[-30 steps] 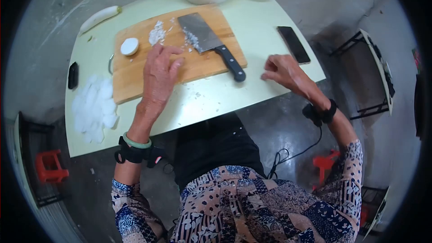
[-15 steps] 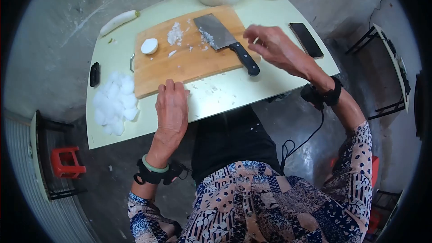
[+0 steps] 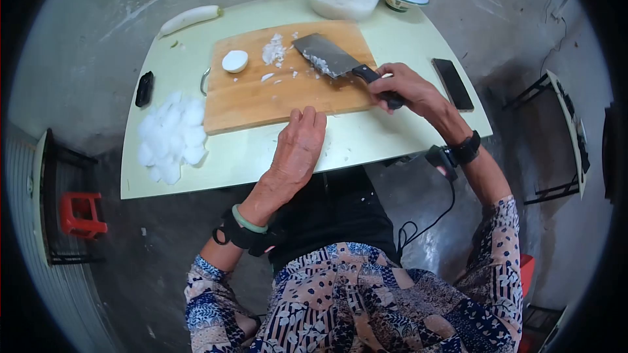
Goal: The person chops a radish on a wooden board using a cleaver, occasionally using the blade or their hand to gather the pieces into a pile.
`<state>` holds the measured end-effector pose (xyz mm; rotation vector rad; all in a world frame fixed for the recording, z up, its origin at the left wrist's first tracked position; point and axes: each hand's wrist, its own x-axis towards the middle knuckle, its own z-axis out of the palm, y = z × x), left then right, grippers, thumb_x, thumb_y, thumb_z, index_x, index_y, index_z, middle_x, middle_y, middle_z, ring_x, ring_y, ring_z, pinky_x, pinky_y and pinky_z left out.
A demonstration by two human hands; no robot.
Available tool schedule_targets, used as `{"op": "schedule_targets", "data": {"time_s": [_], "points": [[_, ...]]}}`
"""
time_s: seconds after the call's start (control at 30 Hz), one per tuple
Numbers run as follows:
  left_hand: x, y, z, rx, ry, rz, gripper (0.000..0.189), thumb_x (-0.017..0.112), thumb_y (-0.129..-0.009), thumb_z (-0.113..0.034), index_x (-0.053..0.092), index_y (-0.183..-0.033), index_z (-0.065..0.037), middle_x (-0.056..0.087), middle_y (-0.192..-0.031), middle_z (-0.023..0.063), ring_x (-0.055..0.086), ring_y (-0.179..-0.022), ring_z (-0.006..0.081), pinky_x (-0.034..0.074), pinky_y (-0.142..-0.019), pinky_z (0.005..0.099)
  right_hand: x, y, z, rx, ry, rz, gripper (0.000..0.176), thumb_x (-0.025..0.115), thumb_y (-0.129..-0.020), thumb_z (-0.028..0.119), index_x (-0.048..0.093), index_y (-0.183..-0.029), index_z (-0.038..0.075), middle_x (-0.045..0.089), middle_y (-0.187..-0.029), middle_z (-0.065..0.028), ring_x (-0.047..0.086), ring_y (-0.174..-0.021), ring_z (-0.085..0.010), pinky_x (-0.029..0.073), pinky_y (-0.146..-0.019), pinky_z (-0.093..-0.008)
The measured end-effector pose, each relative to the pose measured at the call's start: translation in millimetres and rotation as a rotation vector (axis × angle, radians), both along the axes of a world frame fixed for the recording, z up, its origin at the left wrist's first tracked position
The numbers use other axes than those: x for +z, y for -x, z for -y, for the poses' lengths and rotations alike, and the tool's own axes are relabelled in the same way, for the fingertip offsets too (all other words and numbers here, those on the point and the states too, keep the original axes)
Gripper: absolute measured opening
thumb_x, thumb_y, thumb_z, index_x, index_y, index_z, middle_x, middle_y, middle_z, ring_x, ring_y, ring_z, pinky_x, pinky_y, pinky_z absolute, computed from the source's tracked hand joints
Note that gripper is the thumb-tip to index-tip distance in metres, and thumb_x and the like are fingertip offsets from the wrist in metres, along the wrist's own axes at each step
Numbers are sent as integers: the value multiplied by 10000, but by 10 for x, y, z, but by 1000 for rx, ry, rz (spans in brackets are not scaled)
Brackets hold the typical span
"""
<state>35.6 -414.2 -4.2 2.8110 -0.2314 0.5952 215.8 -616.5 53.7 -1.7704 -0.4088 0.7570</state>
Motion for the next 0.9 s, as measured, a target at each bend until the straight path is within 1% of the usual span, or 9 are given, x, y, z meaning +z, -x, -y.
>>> {"op": "schedule_targets", "data": {"time_s": [0.1,0.23,0.3,0.37,0.43,0.5,0.57,0.63,0.9], "points": [[-28,28,-98,-24,10,-2,223,576,-785,95,555,-993,18,520,-991,205,555,-949,411,531,-801,501,116,-84,100,80,-164,-225,174,644,-947,126,560,-1018,-10,604,-741,-66,539,-509,-103,441,-450,-259],[-157,-124,-320,-81,251,78,249,576,-807,99,577,-1028,-14,561,-941,190,581,-931,409,523,-794,495,281,163,88,37,-78,324,173,596,-995,150,560,-1039,-13,578,-753,-28,519,-574,-58,432,-464,-240],[-33,-272,-397,-77,279,134,249,578,-822,92,585,-1045,-19,582,-949,188,591,-933,406,523,-801,481,394,340,53,9,25,460,217,573,-1010,165,575,-1110,-28,574,-756,-29,519,-624,-77,444,-523,-265],[78,-509,-473,-74,308,186,249,580,-838,84,593,-1061,-25,602,-957,187,601,-934,403,524,-807,467,339,388,-9,-123,118,858,254,568,-1014,141,560,-1205,-27,590,-716,-117,571,-633,-169,473,-583,-356],[120,-835,-516,-97,463,305,264,585,-854,65,602,-1104,-17,616,-999,203,600,-963,423,515,-868,469,175,329,-53,-85,141,884,324,547,-1026,124,528,-1335,31,631,-794,-243,640,-688,-361,488,-669,-438],[122,-1006,-534,-15,372,197,267,616,-853,33,608,-1116,-8,610,-1042,215,586,-1007,433,498,-909,485,94,316,-84,-9,177,888,373,543,-1022,111,496,-1384,37,637,-834,-287,647,-725,-418,495,-692,-461],[103,-1134,-537,67,284,83,279,648,-851,0,614,-1128,1,604,-1085,227,573,-1052,444,480,-949,500,105,307,-90,28,196,875,407,527,-1018,99,470,-1416,42,645,-859,-303,657,-750,-413,498,-718,-470],[105,-1195,-501,119,265,-32,357,750,-826,-117,618,-1127,25,571,-1154,238,532,-1136,446,443,-997,524,187,334,-95,26,283,612,412,513,-1013,90,468,-1420,42,647,-868,-308,665,-785,-411,496,-753,-479],[52,-1434,-499,59,268,-38,407,836,-776,-212,654,-1047,31,555,-1136,212,529,-1140,408,459,-972,492,135,288,-129,1,190,859,510,520,-992,49,438,-1495,43,670,-1019,-318,673,-919,-459,491,-830,-502]]}}
